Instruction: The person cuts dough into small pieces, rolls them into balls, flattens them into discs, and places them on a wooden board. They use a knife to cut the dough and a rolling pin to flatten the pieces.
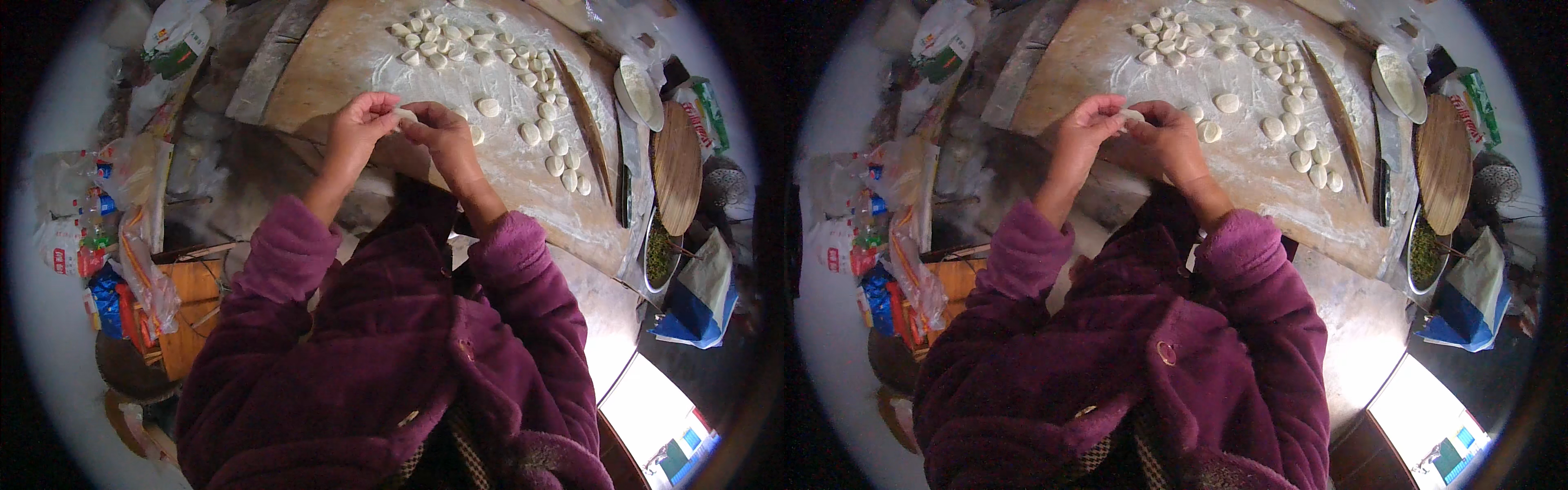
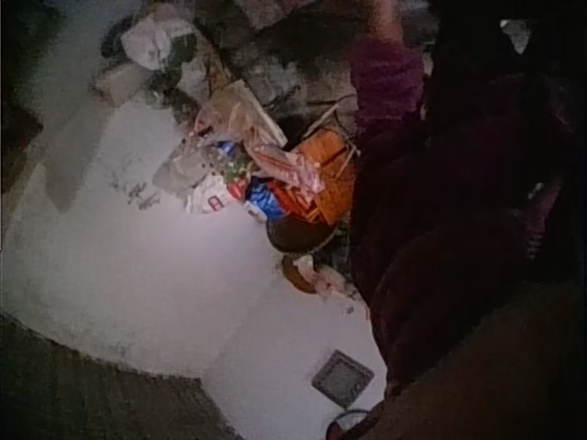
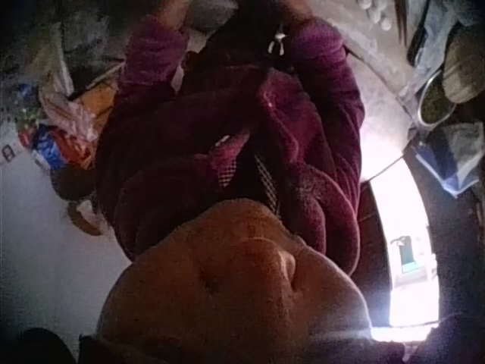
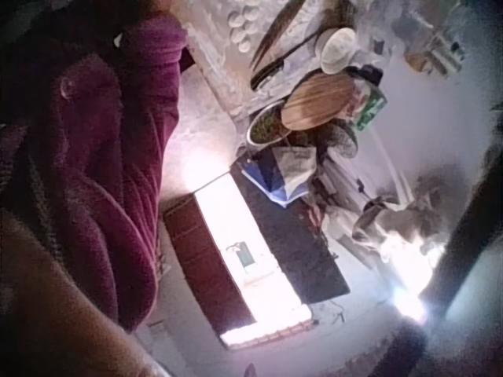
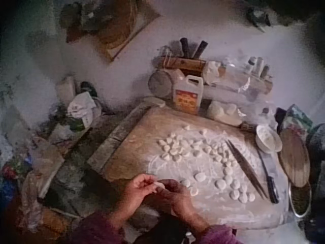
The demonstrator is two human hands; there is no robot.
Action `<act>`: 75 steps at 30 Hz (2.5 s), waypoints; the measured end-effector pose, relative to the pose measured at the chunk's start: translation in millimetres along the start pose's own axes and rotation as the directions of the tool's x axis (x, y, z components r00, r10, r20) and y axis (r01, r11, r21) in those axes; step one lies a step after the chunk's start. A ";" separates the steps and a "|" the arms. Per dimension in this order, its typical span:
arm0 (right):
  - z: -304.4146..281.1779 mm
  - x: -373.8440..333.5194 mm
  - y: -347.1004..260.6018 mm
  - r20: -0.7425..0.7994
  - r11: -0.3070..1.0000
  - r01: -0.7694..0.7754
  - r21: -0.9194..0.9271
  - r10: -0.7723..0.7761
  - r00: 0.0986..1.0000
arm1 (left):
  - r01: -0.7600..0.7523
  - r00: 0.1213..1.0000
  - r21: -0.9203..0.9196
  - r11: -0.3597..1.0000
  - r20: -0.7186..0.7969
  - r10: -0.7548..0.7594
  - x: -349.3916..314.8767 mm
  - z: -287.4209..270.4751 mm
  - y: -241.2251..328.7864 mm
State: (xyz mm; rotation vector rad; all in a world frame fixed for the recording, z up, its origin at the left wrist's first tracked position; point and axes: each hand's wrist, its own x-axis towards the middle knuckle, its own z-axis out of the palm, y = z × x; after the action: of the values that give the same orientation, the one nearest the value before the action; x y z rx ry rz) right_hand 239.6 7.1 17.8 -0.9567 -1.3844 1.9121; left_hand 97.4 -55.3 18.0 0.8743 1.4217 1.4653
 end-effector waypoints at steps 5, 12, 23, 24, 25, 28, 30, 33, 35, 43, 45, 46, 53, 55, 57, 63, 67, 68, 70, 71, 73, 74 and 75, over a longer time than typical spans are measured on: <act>-5.9 8.4 0.6 0.023 0.671 0.101 -0.734 -0.124 0.992 | -0.013 1.000 0.387 0.922 0.022 0.005 11.3 -1.7 -23.3; 15.3 42.2 -0.4 0.255 0.180 0.351 -0.919 -0.409 0.876 | -0.227 0.934 0.656 0.720 -0.062 0.351 23.3 -22.3 -38.2; 35.5 54.8 34.0 0.432 0.031 0.500 -0.865 -0.461 0.775 | -0.218 0.760 0.884 0.414 -0.112 0.640 25.7 -73.0 -49.7; 35.9 56.1 34.1 0.436 0.031 0.504 -0.863 -0.458 0.775 | -0.240 0.749 0.887 0.394 -0.089 0.657 26.5 -69.7 -50.1; 36.4 57.4 33.9 0.446 0.024 0.526 -0.850 -0.498 0.744 | -0.242 0.734 0.897 0.369 -0.079 0.674 27.5 -66.6 -49.7; 40.0 61.8 32.9 0.426 0.058 0.511 -0.858 -0.475 0.770 | -0.216 0.716 0.922 0.322 -0.075 0.694 28.7 -60.2 -46.2; 36.7 63.6 30.4 0.431 0.149 0.560 -0.815 -0.491 0.757 | -0.207 0.722 0.914 0.349 -0.098 0.685 27.3 -59.0 -44.1; 16.1 68.3 21.3 0.232 0.609 0.525 -0.595 -0.495 0.837 | -0.205 0.751 0.892 0.402 -0.120 0.650 25.8 -60.0 -44.8; -9.0 71.0 11.4 -0.038 0.789 0.407 -0.461 -0.475 0.879 | -0.150 0.756 0.931 0.332 -0.108 0.646 25.0 -60.7 -45.5; -17.6 82.3 -10.3 -0.026 0.857 0.039 0.514 -0.030 0.999 | -0.233 0.877 0.625 0.745 -0.197 0.439 11.7 -24.7 -17.6; -4.8 79.9 -4.8 0.134 0.704 -0.077 0.706 -0.026 0.991 | -0.204 0.955 0.323 0.924 -0.140 0.260 7.5 -5.0 -9.4; 1.0 80.0 -1.9 0.140 0.749 -0.062 0.660 -0.041 0.989 | -0.188 0.975 0.222 0.957 -0.074 0.209 7.2 3.5 -6.3; -12.0 78.6 11.4 -0.157 0.979 0.189 0.081 -0.174 0.972 | 0.228 0.968 -0.039 0.973 0.121 -0.222 25.2 8.5 -8.2; -27.5 75.6 7.3 -0.346 0.967 0.254 0.028 -0.229 0.910 | -0.031 0.993 0.371 0.928 0.116 -0.013 29.9 2.3 -12.0; -47.9 65.6 -0.7 -0.358 0.932 0.346 -0.104 -0.360 0.862 | -0.130 0.991 0.830 0.543 0.128 0.043 34.2 -5.5 -12.6; -82.3 45.2 -21.8 -0.223 0.666 0.328 -0.670 -0.602 0.767 | -0.380 0.852 0.866 0.325 0.190 0.488 60.5 -0.3 -7.5; -60.5 39.8 -5.4 0.254 0.003 0.321 -0.947 -0.605 0.755 | -0.385 0.869 0.919 0.085 0.330 0.369 69.8 29.1 -24.2; -53.1 37.5 1.4 0.262 -0.032 0.298 -0.954 -0.572 0.777 | -0.354 0.861 0.933 0.064 0.299 0.411 71.0 32.3 -29.7; -44.9 32.6 11.3 0.301 -0.118 0.282 -0.952 -0.524 0.797 | -0.360 0.882 0.932 0.039 0.326 0.342 72.5 35.2 -40.2; -43.0 31.1 14.3 0.331 -0.159 0.291 -0.943 -0.497 0.802 | -0.337 0.893 0.941 0.004 0.319 0.317 72.4 35.3 -44.4; -43.7 29.0 16.3 0.369 -0.188 0.317 -0.930 -0.478 0.797 | -0.362 0.878 0.932 -0.003 0.342 0.335 73.2 33.1 -48.6; -46.0 28.1 15.4 0.368 -0.170 0.327 -0.930 -0.482 0.795 | -0.358 0.879 0.933 -0.032 0.348 0.327 74.4 31.2 -48.1; -48.7 26.5 14.4 0.367 -0.153 0.336 -0.929 -0.484 0.795 | -0.386 0.844 0.921 -0.048 0.374 0.385 75.3 29.8 -46.8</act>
State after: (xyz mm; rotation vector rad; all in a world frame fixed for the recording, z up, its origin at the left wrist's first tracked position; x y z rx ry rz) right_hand 263.7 50.0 -11.4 -0.8663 -2.6055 -0.0139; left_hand 103.8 23.1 -32.5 2.3427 2.3127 0.4977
